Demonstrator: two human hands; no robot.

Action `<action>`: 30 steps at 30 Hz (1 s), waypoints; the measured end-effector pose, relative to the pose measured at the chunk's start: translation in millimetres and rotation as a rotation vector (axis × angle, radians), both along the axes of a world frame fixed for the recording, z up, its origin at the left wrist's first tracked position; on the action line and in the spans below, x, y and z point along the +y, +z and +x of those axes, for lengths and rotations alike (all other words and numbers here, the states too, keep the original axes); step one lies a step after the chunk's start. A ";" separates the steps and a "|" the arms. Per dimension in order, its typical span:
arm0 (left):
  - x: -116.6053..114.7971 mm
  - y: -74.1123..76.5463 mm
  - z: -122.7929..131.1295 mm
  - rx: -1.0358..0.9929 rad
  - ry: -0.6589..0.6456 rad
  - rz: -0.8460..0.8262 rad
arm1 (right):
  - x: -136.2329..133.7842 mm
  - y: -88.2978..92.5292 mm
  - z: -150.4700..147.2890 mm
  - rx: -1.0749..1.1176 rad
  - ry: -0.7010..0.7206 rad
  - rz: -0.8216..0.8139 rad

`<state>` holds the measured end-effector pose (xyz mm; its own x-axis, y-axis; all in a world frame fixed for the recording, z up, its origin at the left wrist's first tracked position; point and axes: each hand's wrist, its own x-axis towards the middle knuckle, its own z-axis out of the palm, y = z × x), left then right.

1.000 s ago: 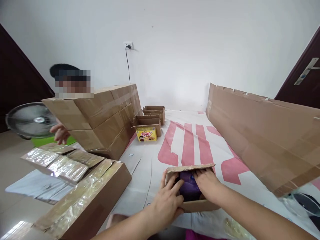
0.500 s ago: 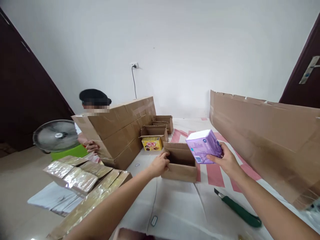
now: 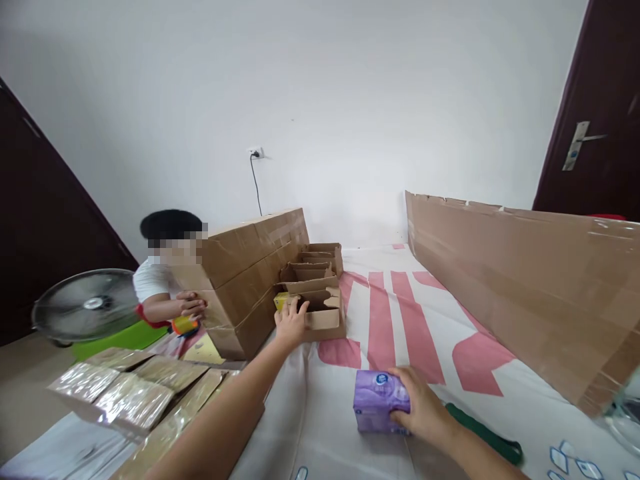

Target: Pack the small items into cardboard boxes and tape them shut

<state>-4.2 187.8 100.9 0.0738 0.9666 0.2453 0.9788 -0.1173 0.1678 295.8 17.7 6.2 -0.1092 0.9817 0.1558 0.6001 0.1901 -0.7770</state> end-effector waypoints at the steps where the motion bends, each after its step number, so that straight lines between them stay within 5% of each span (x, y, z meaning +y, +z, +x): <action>1: -13.2 -4.8 12.5 -0.045 -0.011 0.037 | -0.2 -9.0 -3.0 0.003 -0.040 0.008; 4: -66.1 -37.1 49.9 -0.183 -0.111 0.084 | -4.0 -42.2 -7.8 0.062 -0.195 0.006; 7: -123.3 -102.6 73.7 -0.336 -0.185 0.005 | -15.5 -79.1 -9.0 0.087 -0.186 0.042; 10: -160.1 -172.9 83.2 -0.823 -0.347 -0.144 | -29.0 -103.0 -12.0 0.045 -0.155 0.099; 12: -165.2 -196.1 89.0 -0.945 -0.427 -0.135 | -30.0 -103.5 -15.3 0.013 -0.185 0.120; 15: -138.5 -181.3 106.3 -1.040 -0.397 -0.162 | -4.4 -80.7 -17.5 -0.044 -0.253 0.109; 19: -56.4 -127.9 140.6 -1.032 -0.344 -0.159 | 75.8 -39.0 -7.6 -0.090 -0.340 0.070; 21: -17.8 -114.0 153.2 -1.008 -0.315 -0.169 | 114.1 -27.6 0.2 -0.106 -0.374 0.032; 24: 13.3 -116.1 158.7 -0.971 -0.273 -0.189 | 145.7 -27.6 8.5 -0.138 -0.380 0.001; 30: 12.9 -141.1 149.7 -0.920 -0.271 -0.175 | 150.0 -49.5 13.2 -0.165 -0.378 0.013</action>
